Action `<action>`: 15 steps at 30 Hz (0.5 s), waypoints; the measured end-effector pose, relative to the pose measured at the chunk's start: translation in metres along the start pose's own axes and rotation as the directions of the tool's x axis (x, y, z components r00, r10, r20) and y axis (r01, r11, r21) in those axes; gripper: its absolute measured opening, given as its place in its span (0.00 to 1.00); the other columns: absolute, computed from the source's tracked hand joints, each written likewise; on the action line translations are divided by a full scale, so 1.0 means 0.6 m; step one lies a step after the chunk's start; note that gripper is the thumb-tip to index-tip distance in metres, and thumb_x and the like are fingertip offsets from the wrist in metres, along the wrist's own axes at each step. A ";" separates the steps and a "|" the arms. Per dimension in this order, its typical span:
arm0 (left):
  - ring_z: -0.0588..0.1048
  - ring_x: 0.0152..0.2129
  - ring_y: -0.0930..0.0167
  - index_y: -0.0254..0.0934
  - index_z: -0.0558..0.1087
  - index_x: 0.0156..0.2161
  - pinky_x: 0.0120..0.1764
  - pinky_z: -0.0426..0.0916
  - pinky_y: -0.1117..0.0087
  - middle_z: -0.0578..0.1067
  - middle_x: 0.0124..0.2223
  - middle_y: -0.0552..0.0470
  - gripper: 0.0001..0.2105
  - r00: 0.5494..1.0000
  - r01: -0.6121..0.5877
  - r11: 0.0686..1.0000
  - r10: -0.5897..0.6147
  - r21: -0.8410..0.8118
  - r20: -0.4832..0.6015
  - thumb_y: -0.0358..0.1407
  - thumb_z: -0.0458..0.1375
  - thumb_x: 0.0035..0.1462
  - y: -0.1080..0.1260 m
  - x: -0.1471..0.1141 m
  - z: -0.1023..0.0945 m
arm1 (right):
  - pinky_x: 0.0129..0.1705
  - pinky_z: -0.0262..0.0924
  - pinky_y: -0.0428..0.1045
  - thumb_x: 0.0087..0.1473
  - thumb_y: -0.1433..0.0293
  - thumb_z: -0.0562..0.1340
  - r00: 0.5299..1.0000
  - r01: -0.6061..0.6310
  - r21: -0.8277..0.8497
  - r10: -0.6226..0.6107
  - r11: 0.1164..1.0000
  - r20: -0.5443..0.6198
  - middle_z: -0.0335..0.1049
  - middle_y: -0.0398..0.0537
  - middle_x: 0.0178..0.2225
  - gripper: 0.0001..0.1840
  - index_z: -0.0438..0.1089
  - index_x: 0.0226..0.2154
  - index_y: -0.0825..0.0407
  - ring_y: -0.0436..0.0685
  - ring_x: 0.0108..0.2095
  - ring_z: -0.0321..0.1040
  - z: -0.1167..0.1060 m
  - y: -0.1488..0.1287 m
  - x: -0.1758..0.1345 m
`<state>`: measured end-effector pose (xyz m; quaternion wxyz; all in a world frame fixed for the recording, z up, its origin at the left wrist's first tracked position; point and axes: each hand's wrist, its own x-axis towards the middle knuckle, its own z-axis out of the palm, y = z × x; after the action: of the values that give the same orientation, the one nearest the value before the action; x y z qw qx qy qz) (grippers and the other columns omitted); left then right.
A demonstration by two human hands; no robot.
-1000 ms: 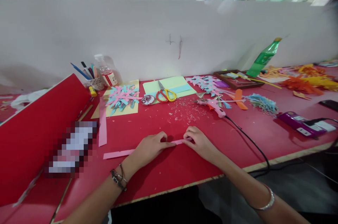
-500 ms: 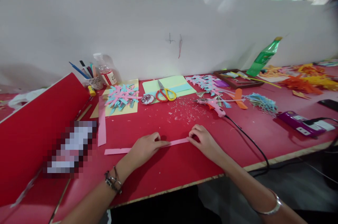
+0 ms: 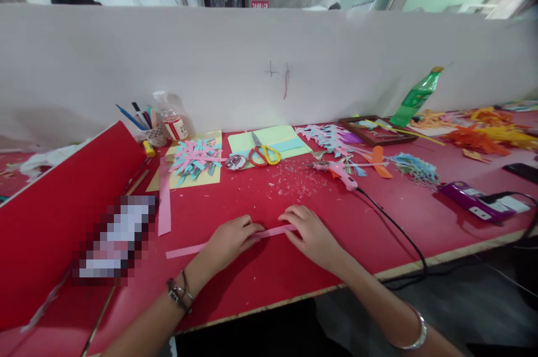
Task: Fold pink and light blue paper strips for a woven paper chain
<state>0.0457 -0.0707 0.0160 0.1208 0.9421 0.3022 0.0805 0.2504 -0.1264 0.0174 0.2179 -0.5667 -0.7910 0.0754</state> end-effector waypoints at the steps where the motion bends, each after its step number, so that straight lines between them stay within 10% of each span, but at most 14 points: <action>1: 0.67 0.30 0.74 0.40 0.64 0.43 0.31 0.61 0.75 0.66 0.35 0.52 0.13 1.000 0.004 1.000 -0.004 -0.001 -0.003 0.40 0.43 0.56 0.003 0.002 0.001 | 0.40 0.51 0.49 0.50 0.71 0.53 0.999 0.024 0.009 -0.024 1.000 0.026 0.61 0.48 0.36 0.10 0.63 0.38 0.51 0.54 0.38 0.57 0.005 -0.010 0.004; 15: 0.65 0.24 0.74 0.36 0.63 0.28 0.26 0.56 0.75 0.67 0.28 0.54 0.11 0.989 0.145 0.989 -0.144 0.028 -0.041 0.41 0.46 0.55 -0.009 -0.030 -0.004 | 0.33 0.51 0.45 0.52 0.68 0.52 0.998 0.035 0.011 -0.035 0.999 0.059 0.62 0.45 0.30 0.08 0.65 0.28 0.53 0.50 0.32 0.58 0.025 -0.037 0.019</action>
<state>0.0277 -0.0765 0.0154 0.1059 0.9178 0.3731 0.0851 0.2222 -0.1216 0.0152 0.1987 -0.5492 -0.8065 0.0923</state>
